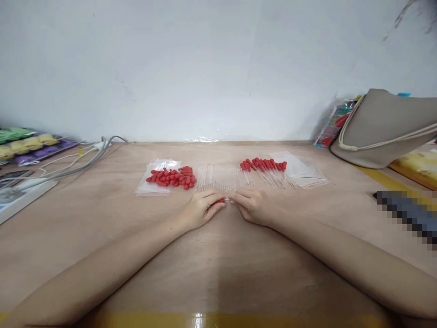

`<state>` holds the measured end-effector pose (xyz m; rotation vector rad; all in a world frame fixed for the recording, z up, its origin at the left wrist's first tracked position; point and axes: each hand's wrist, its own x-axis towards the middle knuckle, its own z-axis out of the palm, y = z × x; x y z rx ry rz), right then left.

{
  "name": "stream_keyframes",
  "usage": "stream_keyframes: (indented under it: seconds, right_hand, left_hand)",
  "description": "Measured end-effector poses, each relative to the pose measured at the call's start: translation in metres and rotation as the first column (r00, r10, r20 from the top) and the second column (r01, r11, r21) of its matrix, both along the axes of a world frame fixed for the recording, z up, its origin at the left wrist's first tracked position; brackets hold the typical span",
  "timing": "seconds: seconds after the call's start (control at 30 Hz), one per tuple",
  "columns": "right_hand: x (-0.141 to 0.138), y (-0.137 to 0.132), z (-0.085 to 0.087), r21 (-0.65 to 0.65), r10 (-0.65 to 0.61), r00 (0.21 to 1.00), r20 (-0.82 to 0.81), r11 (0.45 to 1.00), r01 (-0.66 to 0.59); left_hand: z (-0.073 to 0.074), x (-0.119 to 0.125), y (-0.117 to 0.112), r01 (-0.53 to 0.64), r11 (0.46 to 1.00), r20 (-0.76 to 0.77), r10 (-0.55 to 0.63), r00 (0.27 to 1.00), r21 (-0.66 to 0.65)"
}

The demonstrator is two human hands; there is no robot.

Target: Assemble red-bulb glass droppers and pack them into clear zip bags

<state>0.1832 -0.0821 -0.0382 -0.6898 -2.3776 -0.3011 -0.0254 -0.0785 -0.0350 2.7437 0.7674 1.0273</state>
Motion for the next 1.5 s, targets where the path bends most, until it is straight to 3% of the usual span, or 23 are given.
stream_keyframes:
  seconds: [0.23, 0.43, 0.67, 0.97, 1.07, 1.13, 1.2, 1.23, 1.27, 1.33, 1.4, 1.5]
  right_hand:
    - [-0.003, 0.002, 0.0, 0.0, -0.037, 0.997, 0.067, 0.999, 0.037]
    - [0.005, 0.004, 0.006, 0.003, -0.103, 0.991, 0.085, 0.995, 0.103]
    - [0.001, 0.0, 0.004, -0.03, -0.114, 0.99, 0.084, 0.993, 0.116]
    - [-0.006, 0.001, 0.003, -0.166, -0.073, 0.995, 0.065, 0.983, 0.083]
    - [-0.003, 0.006, 0.013, -0.185, -0.053, 0.992, 0.113, 0.98, 0.074]
    - [0.006, 0.013, 0.022, -0.193, -0.114, 0.986, 0.123, 0.972, 0.137]
    - [0.022, 0.024, 0.032, -0.228, -0.274, 0.959, 0.074, 0.932, 0.283]
    - [0.033, 0.03, 0.035, -0.257, -0.388, 0.921, 0.038, 0.887, 0.384]
    - [0.045, 0.038, 0.037, -0.272, -0.511, 0.859, 0.018, 0.825, 0.496]
    - [0.07, 0.053, 0.038, -0.327, -0.718, 0.692, 0.068, 0.64, 0.696]
    - [0.09, 0.064, 0.035, -0.368, -0.8, 0.59, 0.11, 0.519, 0.772]
    - [0.107, 0.072, 0.029, -0.395, -0.822, 0.536, 0.192, 0.435, 0.809]
  left_hand:
    - [0.003, 0.0, 0.002, -0.011, 0.999, 0.007, 0.011, 1.0, -0.041]
    - [0.006, -0.007, 0.005, -0.151, 0.979, 0.054, 0.159, 0.986, -0.137]
    - [0.008, 0.0, 0.001, -0.03, 0.991, 0.051, 0.037, 0.998, -0.127]
    - [0.006, 0.0, 0.003, -0.004, 0.993, 0.045, 0.01, 0.999, -0.119]
    - [0.006, -0.001, 0.004, -0.058, 0.991, 0.04, 0.063, 0.997, -0.122]
    - [0.006, -0.003, 0.004, -0.138, 0.983, 0.033, 0.143, 0.989, -0.118]
    - [0.007, -0.005, 0.004, -0.208, 0.97, 0.018, 0.211, 0.977, -0.124]
    - [0.007, -0.006, 0.004, -0.227, 0.965, 0.008, 0.23, 0.973, -0.129]
    - [0.007, -0.007, 0.003, -0.235, 0.963, -0.002, 0.237, 0.972, -0.133]
    - [0.006, -0.007, 0.003, -0.228, 0.965, -0.025, 0.227, 0.974, -0.127]
    - [0.006, -0.007, 0.003, -0.218, 0.97, -0.039, 0.215, 0.976, -0.11]
    - [0.006, -0.007, 0.004, -0.212, 0.972, -0.049, 0.208, 0.977, -0.1]
